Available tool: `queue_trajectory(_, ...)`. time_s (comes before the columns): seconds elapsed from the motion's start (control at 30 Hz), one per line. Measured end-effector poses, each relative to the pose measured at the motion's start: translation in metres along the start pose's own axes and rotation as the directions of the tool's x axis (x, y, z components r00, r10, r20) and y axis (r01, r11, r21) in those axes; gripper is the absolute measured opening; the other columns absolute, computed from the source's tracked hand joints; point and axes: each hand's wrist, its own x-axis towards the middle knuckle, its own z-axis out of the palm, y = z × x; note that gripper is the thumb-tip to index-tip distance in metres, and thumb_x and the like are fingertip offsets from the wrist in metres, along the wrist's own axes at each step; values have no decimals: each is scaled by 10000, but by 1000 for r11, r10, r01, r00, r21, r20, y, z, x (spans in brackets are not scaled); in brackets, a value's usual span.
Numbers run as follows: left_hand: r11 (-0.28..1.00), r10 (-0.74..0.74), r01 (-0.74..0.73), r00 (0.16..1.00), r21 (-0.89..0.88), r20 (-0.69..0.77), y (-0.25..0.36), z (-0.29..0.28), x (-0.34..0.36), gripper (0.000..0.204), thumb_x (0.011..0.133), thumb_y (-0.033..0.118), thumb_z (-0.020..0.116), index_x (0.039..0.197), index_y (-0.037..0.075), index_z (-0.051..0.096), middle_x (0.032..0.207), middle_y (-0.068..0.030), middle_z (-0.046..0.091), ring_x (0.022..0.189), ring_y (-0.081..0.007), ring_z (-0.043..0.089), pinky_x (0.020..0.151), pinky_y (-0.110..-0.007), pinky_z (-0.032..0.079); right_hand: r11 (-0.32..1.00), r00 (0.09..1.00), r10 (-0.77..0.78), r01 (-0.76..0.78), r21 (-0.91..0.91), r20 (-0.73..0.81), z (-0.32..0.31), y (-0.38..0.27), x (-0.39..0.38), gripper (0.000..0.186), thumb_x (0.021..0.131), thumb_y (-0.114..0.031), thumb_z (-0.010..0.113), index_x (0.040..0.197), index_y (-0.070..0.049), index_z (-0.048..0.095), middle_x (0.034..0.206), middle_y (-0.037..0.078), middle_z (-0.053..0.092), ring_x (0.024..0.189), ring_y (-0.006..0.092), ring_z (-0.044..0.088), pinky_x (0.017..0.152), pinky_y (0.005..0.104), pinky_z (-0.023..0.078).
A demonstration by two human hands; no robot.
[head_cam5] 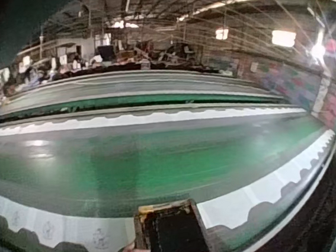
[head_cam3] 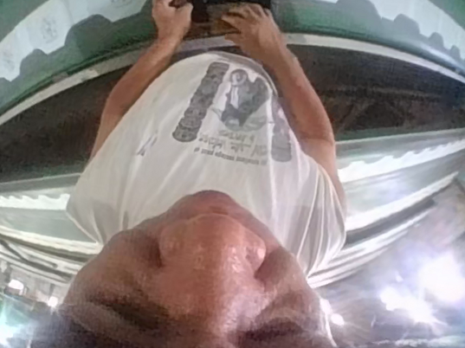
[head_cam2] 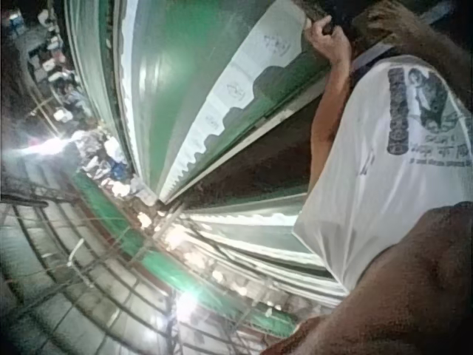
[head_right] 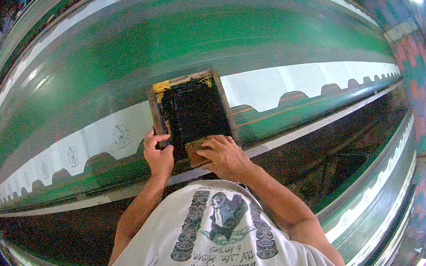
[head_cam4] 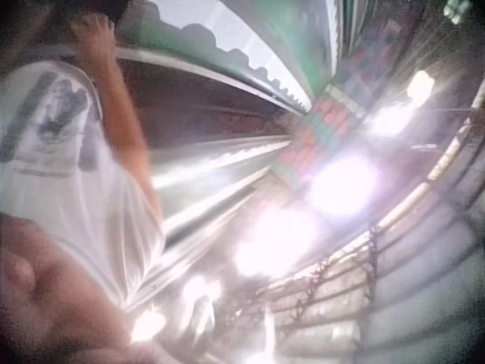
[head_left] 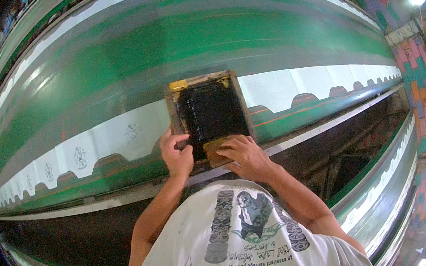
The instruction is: The person uses a squeegee to spread ink across a screen printing frame held over a long white sheet on a green conveyor. The person repeatedly wipes the screen surface and adjusts the frame position along the conveyor.
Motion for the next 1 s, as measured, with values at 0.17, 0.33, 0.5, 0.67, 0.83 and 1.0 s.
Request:
queue_trajectory(0.17,987,160,-161,987,-26,-29,21,25,-8,271,752,-47,737,988,75,791,1549,-321,628,1512,-426,549,1273,-505,387,970,892,244,-215,117,-380,1,51,-46,510,952,-160,834,1438,-88,700,1478,191,652,1428,411,586,1195,506,487)
queue_trajectory(0.33,966,255,-257,965,-21,-60,44,98,-23,289,752,-77,724,989,77,783,1452,-304,651,1429,-447,577,1233,-520,405,830,748,522,-335,446,-409,-23,110,-90,596,983,-76,798,1548,-64,610,1466,213,648,1387,428,626,1149,485,542)
queue_trajectory(0.5,977,188,-191,981,-90,-40,68,180,-33,234,784,-47,738,982,69,788,1527,-313,625,1514,-422,550,1258,-492,401,852,756,495,-326,409,-428,-57,179,-128,610,988,-79,811,1560,-67,599,1471,212,647,1377,419,633,1149,478,535)
queue_trajectory(0.67,978,199,-203,976,-43,-85,95,235,-46,285,757,-82,734,971,97,792,1418,-268,671,1445,-440,569,1231,-498,427,950,808,311,-257,174,-501,-78,220,-153,531,959,-42,788,1475,-71,671,1463,174,667,1375,417,610,1174,528,495)
queue_trajectory(0.83,992,114,-118,991,-52,-65,97,258,-50,301,730,-73,740,978,90,792,1522,-257,653,1485,-410,570,1267,-476,405,997,950,34,-13,70,-310,-98,223,-151,521,895,-82,833,1403,-80,720,1458,167,666,1365,422,617,1159,566,488)
queue_trajectory(1.0,989,54,-59,998,-137,-43,103,260,-52,298,732,-78,719,976,77,788,1583,-275,608,1485,-406,570,1260,-462,410,991,978,-134,129,-41,-160,-101,208,-123,612,800,-59,848,1398,-74,723,1390,170,681,1320,416,644,1102,562,519)
